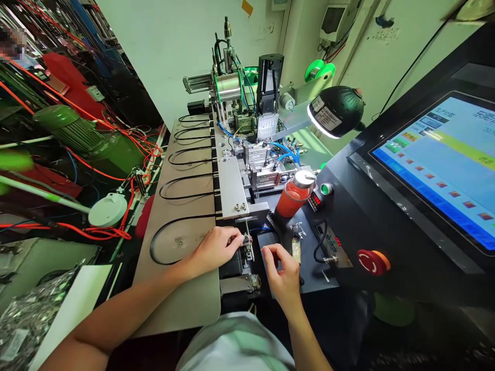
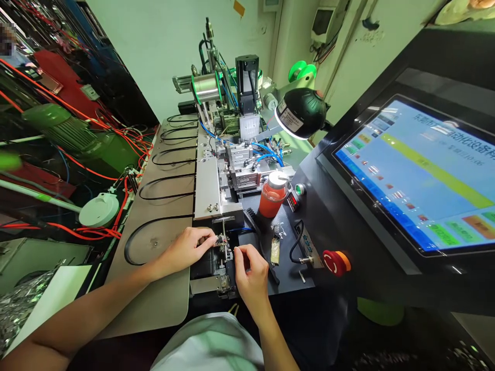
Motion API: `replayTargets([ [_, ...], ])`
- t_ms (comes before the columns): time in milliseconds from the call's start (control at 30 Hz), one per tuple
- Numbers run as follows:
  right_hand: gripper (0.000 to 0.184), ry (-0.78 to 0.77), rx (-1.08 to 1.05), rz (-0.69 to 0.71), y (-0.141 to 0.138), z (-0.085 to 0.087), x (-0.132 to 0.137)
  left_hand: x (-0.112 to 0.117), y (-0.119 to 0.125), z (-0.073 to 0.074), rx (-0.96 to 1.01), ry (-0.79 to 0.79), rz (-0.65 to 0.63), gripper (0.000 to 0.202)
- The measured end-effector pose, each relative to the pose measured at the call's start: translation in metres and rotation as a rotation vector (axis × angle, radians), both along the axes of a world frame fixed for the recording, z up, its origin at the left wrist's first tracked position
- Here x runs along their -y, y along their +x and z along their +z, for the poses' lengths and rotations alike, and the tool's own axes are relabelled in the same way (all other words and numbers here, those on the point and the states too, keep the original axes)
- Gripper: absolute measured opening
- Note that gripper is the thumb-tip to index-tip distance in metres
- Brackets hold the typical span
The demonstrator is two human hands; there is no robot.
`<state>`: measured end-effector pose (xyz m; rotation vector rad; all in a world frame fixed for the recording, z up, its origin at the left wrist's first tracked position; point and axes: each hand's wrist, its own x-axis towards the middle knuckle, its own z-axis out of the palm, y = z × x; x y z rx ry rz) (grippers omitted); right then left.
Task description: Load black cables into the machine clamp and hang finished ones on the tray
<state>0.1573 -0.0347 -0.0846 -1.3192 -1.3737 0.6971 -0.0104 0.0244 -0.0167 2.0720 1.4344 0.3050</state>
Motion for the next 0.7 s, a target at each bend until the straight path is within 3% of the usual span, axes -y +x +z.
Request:
replayTargets([
  [200,0.027,-0.04,-0.08,0.131,0.001,-0.003,-0.016,-0.001,0.006,-0.003,-0.039,0.012,0.017,0.028],
  [500,0.032,-0.055,-0.168,0.277,-0.018,-0.01,-0.041,0.001,0.009,-0.007,-0.095,0.087,-0.021,0.027],
  [700,0.031,-0.051,-0.29,0.272,-0.021,-0.018,-0.041,0.01,-0.001,-0.011,-0.228,0.394,-0.113,0.019],
])
